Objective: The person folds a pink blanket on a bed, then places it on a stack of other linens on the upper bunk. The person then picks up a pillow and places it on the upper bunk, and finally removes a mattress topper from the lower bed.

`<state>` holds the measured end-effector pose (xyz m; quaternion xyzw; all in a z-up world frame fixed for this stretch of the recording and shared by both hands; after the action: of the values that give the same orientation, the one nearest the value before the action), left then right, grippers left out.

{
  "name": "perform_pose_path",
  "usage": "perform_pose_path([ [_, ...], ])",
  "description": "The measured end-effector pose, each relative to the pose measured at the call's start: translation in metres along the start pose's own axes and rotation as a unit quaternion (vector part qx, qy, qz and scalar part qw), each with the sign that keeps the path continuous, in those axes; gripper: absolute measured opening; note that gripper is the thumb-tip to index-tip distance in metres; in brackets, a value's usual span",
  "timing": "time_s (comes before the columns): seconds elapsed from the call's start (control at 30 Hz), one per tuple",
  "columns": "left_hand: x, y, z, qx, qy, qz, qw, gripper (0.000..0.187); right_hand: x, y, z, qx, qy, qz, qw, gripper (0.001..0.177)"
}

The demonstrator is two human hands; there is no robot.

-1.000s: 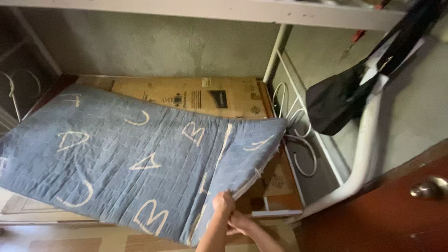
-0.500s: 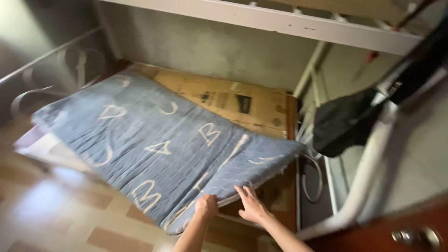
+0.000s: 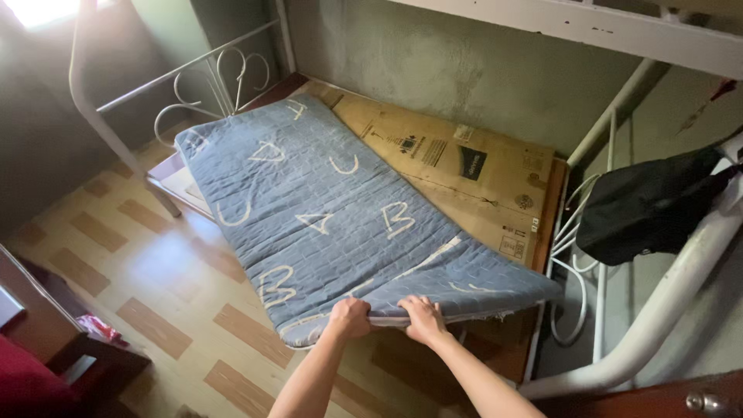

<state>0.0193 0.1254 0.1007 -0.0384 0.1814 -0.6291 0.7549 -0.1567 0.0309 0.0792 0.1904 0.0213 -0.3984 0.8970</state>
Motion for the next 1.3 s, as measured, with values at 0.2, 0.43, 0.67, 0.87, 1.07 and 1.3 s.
perform_pose_path([
  [0.2,-0.004,0.002,-0.011,0.006,0.004,-0.026,1.000,0.027,-0.023,-0.002,-0.008,-0.033,-0.001,-0.093,0.995,0.061],
  [0.43,0.001,0.025,0.011,-0.015,-0.053,0.007,0.998,0.027,-0.023,-0.012,-0.009,0.181,-0.127,-0.124,0.967,0.065],
  [0.67,0.008,0.061,0.058,0.005,-0.025,0.003,1.000,0.037,-0.022,-0.009,-0.005,0.284,-0.104,-0.093,0.949,0.059],
  [0.87,-0.008,0.054,0.079,-0.027,0.003,0.012,1.000,0.049,-0.027,-0.005,0.002,0.305,-0.068,-0.123,0.942,0.060],
  [1.07,0.002,0.070,0.058,-0.029,0.004,0.002,1.000,0.042,-0.023,0.013,0.009,0.396,-0.011,-0.204,0.895,0.087],
  [1.3,-0.010,0.092,0.097,-0.101,0.033,0.014,0.994,0.049,0.020,0.053,-0.009,0.491,0.009,-0.284,0.824,0.102],
])
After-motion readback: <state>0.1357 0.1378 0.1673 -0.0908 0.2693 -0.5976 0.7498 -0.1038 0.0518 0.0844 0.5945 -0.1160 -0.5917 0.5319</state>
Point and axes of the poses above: each hand's wrist, its own x-axis towards the middle knuckle, its own z-axis out of the back of the hand, y = z × x, the point moved 5 cm from there along x, towards the middle knuckle, and after that the axes turned 4 degrees about -z, right-handed, at the moved point
